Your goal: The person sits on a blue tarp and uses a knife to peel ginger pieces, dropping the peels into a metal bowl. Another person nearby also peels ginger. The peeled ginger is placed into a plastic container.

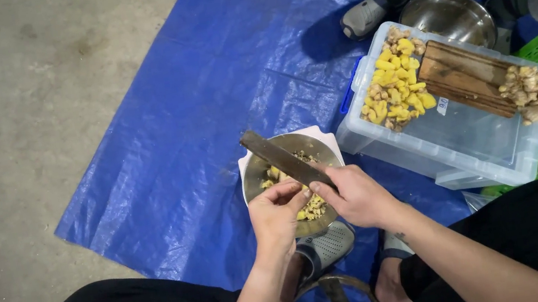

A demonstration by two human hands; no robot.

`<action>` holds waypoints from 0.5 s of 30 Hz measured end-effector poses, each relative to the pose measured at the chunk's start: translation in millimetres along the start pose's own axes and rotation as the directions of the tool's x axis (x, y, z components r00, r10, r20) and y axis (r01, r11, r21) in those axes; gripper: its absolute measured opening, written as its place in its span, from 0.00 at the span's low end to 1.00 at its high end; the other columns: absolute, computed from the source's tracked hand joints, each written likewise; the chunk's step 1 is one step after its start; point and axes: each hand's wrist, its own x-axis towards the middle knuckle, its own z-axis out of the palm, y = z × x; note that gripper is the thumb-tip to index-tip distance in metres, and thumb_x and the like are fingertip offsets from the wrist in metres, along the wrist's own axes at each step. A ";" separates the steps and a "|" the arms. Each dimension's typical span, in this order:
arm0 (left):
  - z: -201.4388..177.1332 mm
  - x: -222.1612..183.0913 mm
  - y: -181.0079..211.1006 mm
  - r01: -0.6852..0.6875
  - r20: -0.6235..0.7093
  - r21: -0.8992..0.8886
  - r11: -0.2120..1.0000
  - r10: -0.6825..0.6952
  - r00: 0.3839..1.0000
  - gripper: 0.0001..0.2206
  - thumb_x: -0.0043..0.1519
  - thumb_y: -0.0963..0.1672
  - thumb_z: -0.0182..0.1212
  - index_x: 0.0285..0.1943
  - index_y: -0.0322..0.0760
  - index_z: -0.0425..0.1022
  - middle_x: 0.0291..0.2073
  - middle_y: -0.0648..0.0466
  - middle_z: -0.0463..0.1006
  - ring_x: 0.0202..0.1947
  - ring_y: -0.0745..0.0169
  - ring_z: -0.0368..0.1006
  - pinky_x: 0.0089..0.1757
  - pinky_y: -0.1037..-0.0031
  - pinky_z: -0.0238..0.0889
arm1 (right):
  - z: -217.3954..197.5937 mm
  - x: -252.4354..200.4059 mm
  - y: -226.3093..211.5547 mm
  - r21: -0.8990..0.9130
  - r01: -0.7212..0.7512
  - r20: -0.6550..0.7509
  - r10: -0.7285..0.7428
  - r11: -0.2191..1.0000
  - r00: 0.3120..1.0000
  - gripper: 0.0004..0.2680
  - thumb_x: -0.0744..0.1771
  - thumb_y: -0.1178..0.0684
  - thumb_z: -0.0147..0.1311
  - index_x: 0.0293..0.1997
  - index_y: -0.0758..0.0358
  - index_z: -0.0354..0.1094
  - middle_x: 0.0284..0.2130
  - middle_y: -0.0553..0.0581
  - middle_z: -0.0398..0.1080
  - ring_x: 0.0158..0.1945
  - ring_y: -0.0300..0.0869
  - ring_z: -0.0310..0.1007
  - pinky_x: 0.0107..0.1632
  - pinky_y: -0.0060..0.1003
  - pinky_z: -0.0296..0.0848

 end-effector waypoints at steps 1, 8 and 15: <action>0.0 -0.2 -0.7 0.004 -0.010 -0.012 1.000 -0.004 1.000 0.14 0.43 0.32 0.78 0.37 0.21 0.83 0.38 0.42 0.84 0.34 0.64 0.77 0.37 0.75 0.75 | 1.0 -1.0 1.1 -0.009 0.004 -0.007 -0.004 1.000 1.000 0.12 0.69 0.51 0.49 0.51 0.70 0.72 0.37 0.72 0.79 0.44 0.65 0.78 0.43 0.54 0.76; 7.5 -12.3 7.2 0.024 -0.046 0.016 1.000 -0.024 0.999 0.14 0.43 0.32 0.77 0.39 0.27 0.87 0.29 0.48 0.84 0.29 0.69 0.76 0.33 0.79 0.73 | 22.5 15.2 47.2 0.068 -0.081 -0.150 0.090 0.994 0.985 0.13 0.67 0.50 0.57 0.22 0.67 0.68 0.12 0.67 0.68 0.20 0.42 0.63 0.26 0.41 0.66; 1.8 -1.0 0.4 0.013 -0.025 -0.009 1.000 -0.013 1.000 0.16 0.43 0.31 0.76 0.41 0.26 0.86 0.29 0.48 0.83 0.28 0.69 0.75 0.34 0.78 0.74 | 8.9 8.3 12.7 0.394 -0.222 -0.094 0.279 0.892 0.956 0.16 0.70 0.54 0.50 0.18 0.64 0.66 0.05 0.57 0.66 0.10 0.43 0.67 0.23 0.33 0.66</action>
